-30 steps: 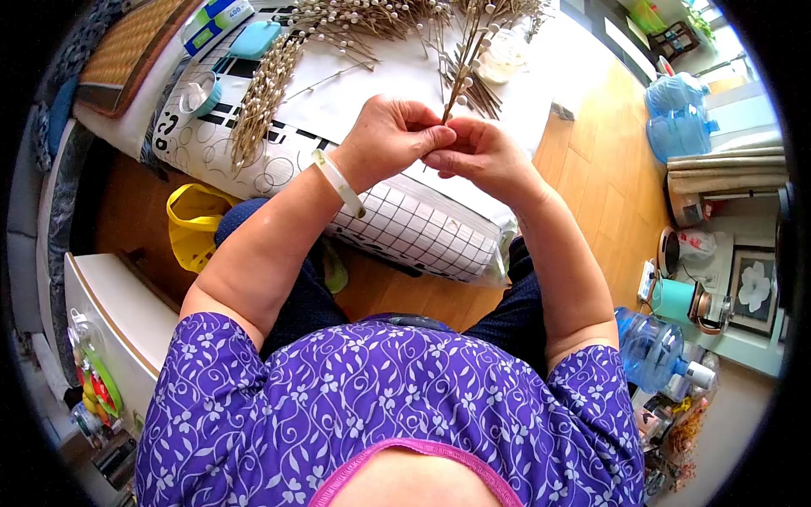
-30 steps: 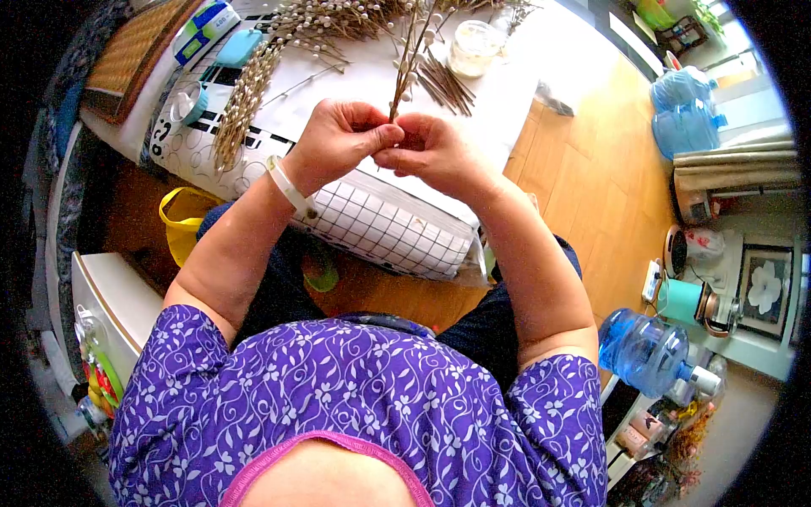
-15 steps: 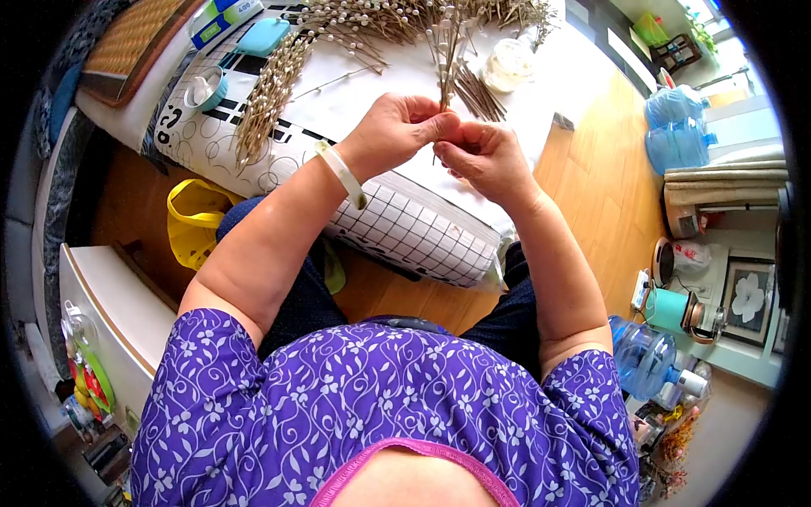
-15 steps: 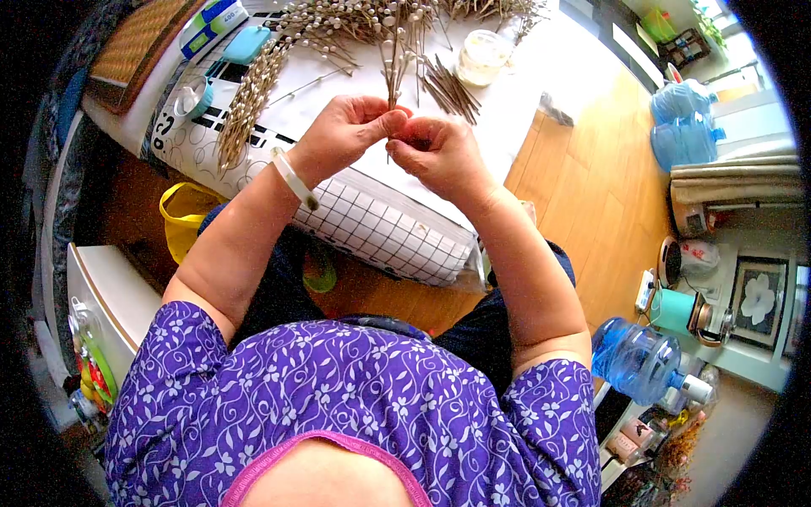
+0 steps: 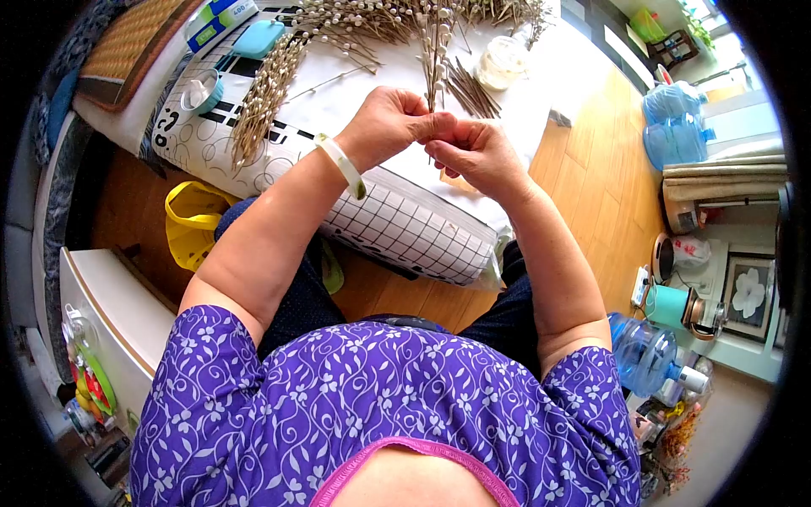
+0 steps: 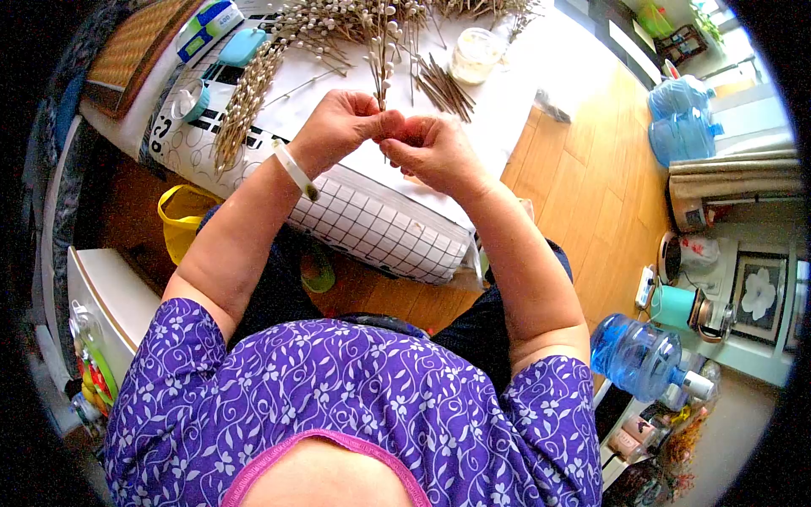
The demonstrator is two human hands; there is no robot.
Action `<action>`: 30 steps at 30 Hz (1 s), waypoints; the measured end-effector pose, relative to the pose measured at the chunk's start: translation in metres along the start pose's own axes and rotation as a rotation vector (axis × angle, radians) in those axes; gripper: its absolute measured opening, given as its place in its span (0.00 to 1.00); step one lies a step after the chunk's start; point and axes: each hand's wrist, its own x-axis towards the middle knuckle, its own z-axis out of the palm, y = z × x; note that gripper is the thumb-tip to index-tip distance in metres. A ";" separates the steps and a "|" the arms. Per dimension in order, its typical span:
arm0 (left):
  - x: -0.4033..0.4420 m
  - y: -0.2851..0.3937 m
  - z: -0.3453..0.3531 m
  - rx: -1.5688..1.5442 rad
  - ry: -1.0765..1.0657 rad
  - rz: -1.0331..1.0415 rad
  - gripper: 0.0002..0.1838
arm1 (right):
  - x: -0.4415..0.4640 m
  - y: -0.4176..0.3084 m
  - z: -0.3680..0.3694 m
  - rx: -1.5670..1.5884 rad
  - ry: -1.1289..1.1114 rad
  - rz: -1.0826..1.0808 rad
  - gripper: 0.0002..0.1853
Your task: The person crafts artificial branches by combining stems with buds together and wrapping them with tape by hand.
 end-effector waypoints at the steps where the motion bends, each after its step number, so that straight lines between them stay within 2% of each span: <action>1: 0.000 0.001 0.001 -0.021 0.006 0.017 0.10 | 0.000 0.000 -0.002 0.003 0.001 0.012 0.10; 5: -0.002 -0.004 0.005 -0.134 0.019 0.087 0.10 | 0.000 -0.001 -0.007 -0.021 -0.008 0.038 0.10; 7: -0.001 -0.004 0.001 -0.085 -0.009 0.044 0.08 | 0.000 -0.003 -0.008 0.023 -0.038 0.104 0.10; 11: 0.001 -0.002 0.001 -0.052 -0.019 0.040 0.08 | 0.002 0.000 -0.011 0.111 -0.085 0.089 0.09; 21: 0.002 -0.003 0.005 -0.103 -0.001 0.068 0.08 | 0.003 0.000 -0.007 0.054 -0.043 0.082 0.08; 23: 0.004 -0.003 0.003 0.014 0.028 0.072 0.08 | 0.003 -0.003 -0.007 0.048 -0.040 0.134 0.07; 27: 0.004 -0.004 0.007 0.032 0.049 0.046 0.09 | 0.004 0.002 -0.009 0.068 -0.052 0.121 0.07; 30: 0.006 -0.008 0.011 -0.084 0.052 0.080 0.09 | 0.003 0.004 -0.009 0.041 -0.044 0.020 0.08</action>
